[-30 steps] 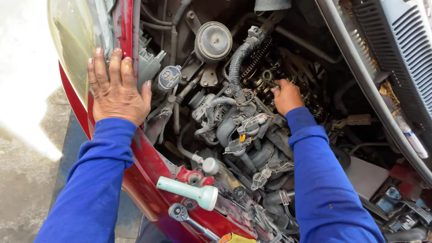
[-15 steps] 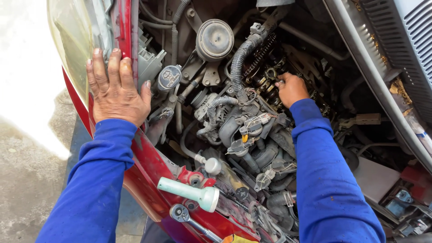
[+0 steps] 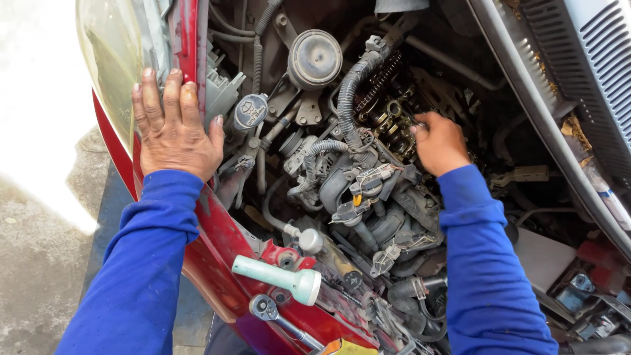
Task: Measuring engine valve clearances using a feeler gauge and recording the results on paper.
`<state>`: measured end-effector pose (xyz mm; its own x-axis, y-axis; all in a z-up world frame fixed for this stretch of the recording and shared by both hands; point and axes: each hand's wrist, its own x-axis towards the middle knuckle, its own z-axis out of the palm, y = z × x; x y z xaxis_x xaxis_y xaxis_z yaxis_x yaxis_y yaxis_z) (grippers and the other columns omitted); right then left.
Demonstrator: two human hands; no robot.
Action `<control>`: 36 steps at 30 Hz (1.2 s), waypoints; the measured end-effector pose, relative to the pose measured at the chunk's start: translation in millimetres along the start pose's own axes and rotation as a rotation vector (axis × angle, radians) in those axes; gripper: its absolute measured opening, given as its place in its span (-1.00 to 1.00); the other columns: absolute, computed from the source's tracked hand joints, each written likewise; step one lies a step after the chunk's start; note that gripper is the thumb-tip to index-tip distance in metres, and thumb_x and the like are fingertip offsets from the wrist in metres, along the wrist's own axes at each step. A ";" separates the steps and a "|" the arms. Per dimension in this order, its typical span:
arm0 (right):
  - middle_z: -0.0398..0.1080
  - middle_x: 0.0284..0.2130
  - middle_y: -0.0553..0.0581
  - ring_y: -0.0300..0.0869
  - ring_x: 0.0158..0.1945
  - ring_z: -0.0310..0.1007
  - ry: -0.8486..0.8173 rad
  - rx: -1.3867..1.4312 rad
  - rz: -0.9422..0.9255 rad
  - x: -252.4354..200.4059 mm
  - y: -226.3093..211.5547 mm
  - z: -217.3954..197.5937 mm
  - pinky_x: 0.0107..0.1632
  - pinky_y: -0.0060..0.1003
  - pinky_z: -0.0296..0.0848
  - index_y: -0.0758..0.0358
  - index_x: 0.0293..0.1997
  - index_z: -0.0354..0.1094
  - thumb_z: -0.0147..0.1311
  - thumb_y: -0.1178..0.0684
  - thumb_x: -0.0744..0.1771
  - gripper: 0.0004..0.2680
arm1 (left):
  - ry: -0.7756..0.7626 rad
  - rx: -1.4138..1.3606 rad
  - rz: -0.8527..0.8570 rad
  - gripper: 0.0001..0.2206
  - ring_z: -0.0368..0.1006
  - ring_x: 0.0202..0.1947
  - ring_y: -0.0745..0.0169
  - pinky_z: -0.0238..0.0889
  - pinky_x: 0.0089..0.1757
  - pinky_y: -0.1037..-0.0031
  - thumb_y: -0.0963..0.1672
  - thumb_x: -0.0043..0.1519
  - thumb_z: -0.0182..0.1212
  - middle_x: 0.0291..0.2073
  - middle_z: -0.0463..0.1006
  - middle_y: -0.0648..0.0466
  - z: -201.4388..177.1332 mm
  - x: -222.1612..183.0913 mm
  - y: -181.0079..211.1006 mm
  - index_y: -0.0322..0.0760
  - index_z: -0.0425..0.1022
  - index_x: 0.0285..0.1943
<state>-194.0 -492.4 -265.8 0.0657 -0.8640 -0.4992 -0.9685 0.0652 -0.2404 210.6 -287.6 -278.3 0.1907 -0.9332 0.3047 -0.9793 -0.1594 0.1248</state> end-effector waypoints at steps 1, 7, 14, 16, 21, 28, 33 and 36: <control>0.48 0.04 0.37 0.21 0.11 0.45 0.002 0.017 -0.036 6.1 -3.8 5.6 0.16 0.02 0.38 0.16 0.22 0.42 0.05 0.00 0.40 -0.74 | 0.001 0.001 -0.004 -0.44 -0.09 0.47 -0.49 -0.28 0.38 -0.18 -0.05 0.34 0.33 0.45 0.30 -0.34 0.4 -0.5 0.2 -0.61 0.40 0.40; 0.58 -0.32 0.18 -0.02 -0.22 0.55 0.047 0.047 -0.060 92.2 11.8 32.3 -0.09 -0.11 0.41 0.19 -0.06 0.54 0.20 -0.02 0.36 -0.84 | -0.003 0.006 -0.010 -0.42 -0.09 0.47 -0.51 -0.30 0.38 -0.18 -0.04 0.30 0.36 0.45 0.29 -0.34 -0.2 1.5 1.9 -0.58 0.39 0.40; 0.55 -0.42 0.06 -0.13 -0.35 0.47 -0.047 -0.023 -0.025 101.9 1.5 15.1 -0.27 -0.09 0.36 0.17 -0.22 0.53 0.19 0.01 0.40 -0.89 | -0.050 -0.017 -0.013 -0.39 -0.16 0.47 -0.49 -0.35 0.40 -0.18 -0.05 0.28 0.43 0.46 0.22 -0.31 -2.6 3.5 5.1 -0.56 0.35 0.42; 0.56 -0.40 0.12 -0.09 -0.32 0.48 -0.038 -0.053 -0.023 103.6 2.1 19.3 -0.24 -0.07 0.37 0.18 -0.20 0.54 0.20 0.00 0.39 -0.89 | -0.066 -0.024 -0.019 -0.39 -0.17 0.48 -0.49 -0.36 0.40 -0.18 -0.05 0.30 0.41 0.47 0.21 -0.31 -2.1 2.5 5.6 -0.57 0.35 0.43; 0.57 -0.23 0.28 0.07 -0.15 0.54 0.010 -0.089 0.019 108.9 -4.6 42.2 -0.06 -0.08 0.42 0.16 -0.07 0.56 0.26 -0.04 0.35 -0.84 | -0.059 -0.038 -0.023 -0.39 -0.17 0.47 -0.48 -0.35 0.39 -0.18 -0.05 0.29 0.39 0.46 0.24 -0.32 -3.2 5.6 6.7 -0.57 0.34 0.43; 0.56 -0.27 0.29 0.09 -0.15 0.54 0.090 -0.018 -0.050 133.9 17.5 65.2 -0.06 -0.07 0.43 0.31 -0.13 0.54 0.26 -0.02 0.33 -0.81 | -0.079 -0.015 -0.030 -0.38 -0.18 0.49 -0.47 -0.40 0.41 -0.15 -0.02 0.30 0.33 0.49 0.21 -0.31 0.1 2.9 7.2 -0.54 0.33 0.46; 0.57 -0.26 0.27 0.02 -0.18 0.53 0.062 -0.001 -0.013 132.9 17.3 62.8 -0.10 -0.10 0.42 0.29 -0.06 0.55 0.28 -0.04 0.33 -0.78 | -0.069 0.013 -0.019 -0.37 -0.18 0.51 -0.43 -0.43 0.43 -0.10 -0.01 0.30 0.36 0.50 0.23 -0.27 1.1 -0.8 6.6 -0.50 0.35 0.47; 0.57 -0.35 0.17 -0.10 -0.26 0.53 0.007 0.083 0.060 131.0 7.1 56.8 -0.24 -0.14 0.44 0.33 -0.01 0.49 0.22 0.02 0.36 -0.80 | -0.065 -0.005 -0.023 -0.39 -0.19 0.50 -0.44 -0.42 0.42 -0.12 -0.03 0.30 0.36 0.49 0.23 -0.28 1.4 2.0 6.4 -0.51 0.33 0.45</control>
<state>-178.7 -576.7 -380.2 0.0066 -0.8606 -0.5092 -0.9475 0.1574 -0.2782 204.7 -291.0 -278.2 0.2079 -0.9483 0.2397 -0.9744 -0.1792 0.1361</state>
